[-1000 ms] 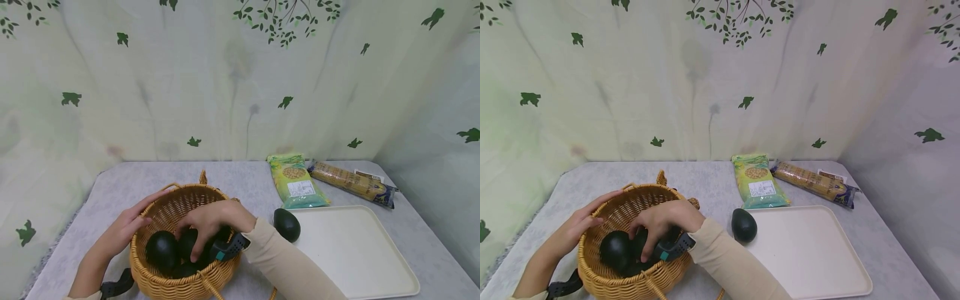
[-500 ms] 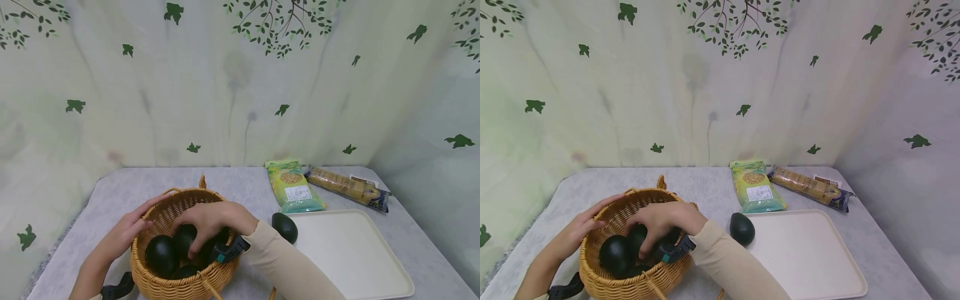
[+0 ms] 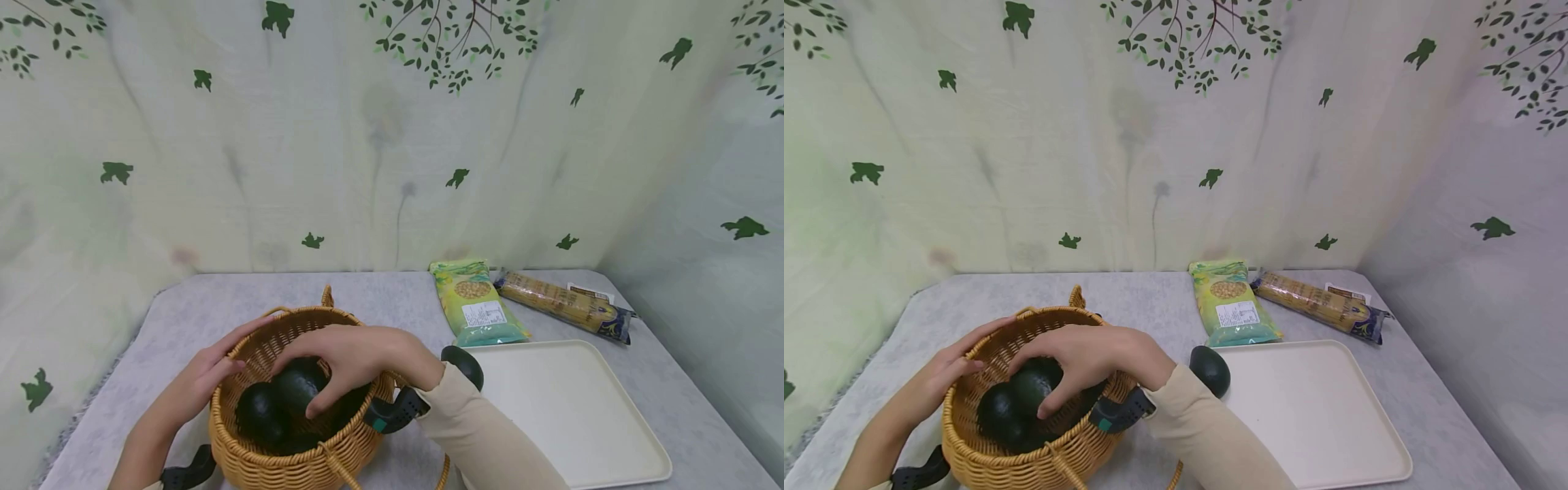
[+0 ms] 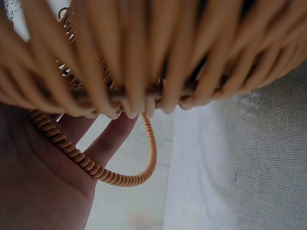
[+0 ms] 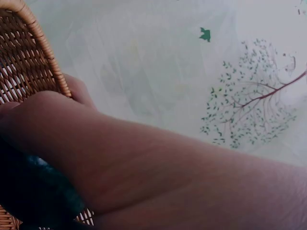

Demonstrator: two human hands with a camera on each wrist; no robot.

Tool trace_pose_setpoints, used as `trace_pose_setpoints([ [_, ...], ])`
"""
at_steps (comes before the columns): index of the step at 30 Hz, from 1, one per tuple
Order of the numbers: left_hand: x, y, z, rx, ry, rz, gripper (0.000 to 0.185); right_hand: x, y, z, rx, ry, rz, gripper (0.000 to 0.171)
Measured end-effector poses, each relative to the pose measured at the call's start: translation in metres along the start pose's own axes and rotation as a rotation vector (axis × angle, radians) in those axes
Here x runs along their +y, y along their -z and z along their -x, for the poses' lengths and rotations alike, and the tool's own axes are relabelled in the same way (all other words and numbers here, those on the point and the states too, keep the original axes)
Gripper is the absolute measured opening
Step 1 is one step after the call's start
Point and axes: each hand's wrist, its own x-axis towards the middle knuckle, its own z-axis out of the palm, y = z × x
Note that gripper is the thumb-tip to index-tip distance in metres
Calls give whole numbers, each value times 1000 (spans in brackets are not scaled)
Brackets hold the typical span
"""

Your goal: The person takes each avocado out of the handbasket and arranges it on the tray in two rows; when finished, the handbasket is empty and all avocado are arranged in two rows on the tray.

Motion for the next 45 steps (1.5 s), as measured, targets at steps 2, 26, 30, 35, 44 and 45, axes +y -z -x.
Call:
trace_pose_setpoints([
  [2,0,0,0,0,4,-3,56,-1,0,5,19,19,-10,64],
  [26,0,3,1,2,45,-22,58,-4,-15,59,275,100,-324,65],
  [30,1,3,0,11,41,-38,59,-4,-18,66,293,90,-410,66],
  [35,1,2,0,19,35,-46,57,-3,-21,73,315,86,-467,65],
  [44,1,-1,-2,18,39,-51,59,-3,-28,80,374,140,-505,64],
  [45,2,-1,-2,18,38,-53,58,-3,-29,80,379,146,-506,64],
])
